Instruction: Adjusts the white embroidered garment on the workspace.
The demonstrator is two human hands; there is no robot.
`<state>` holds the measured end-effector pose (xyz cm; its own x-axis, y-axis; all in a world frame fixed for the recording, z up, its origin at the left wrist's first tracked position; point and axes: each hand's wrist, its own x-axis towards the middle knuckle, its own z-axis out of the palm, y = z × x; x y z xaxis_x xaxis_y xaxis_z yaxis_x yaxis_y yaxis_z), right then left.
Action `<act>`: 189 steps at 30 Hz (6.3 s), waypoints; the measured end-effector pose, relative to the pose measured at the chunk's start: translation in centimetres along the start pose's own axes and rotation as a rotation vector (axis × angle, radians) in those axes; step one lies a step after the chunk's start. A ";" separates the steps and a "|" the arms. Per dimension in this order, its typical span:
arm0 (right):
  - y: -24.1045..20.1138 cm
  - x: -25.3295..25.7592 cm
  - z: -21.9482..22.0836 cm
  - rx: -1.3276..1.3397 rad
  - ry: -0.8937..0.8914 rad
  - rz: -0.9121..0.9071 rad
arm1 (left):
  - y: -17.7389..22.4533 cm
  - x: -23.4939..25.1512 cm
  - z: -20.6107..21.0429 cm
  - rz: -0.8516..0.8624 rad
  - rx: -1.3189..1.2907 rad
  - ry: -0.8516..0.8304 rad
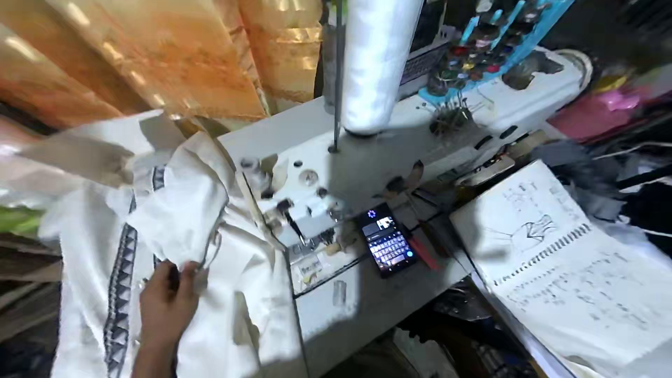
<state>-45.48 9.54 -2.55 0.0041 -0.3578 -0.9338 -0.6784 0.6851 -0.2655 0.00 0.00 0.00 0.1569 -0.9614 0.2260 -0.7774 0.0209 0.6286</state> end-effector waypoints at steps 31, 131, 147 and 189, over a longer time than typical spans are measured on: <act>-0.5 1.4 -0.6 -0.048 1.569 -0.995 | -0.1 0.6 -0.5 -0.006 -0.076 -0.031; -15.6 -3.3 8.0 -0.505 1.018 -1.751 | 10.8 -9.0 -7.1 0.138 0.123 -0.486; -17.4 -3.7 8.6 -0.517 1.124 -1.694 | 9.9 -7.9 -4.9 0.312 -0.024 -0.087; -5.0 -1.5 6.2 -0.554 0.968 -1.282 | 11.6 -13.9 -0.6 0.146 0.005 0.173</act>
<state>-37.56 10.59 -1.36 0.4388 -0.8355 0.3308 -0.7530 -0.5428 -0.3720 -10.82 13.73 4.61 0.1446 -0.8869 0.4387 -0.8026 0.1542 0.5762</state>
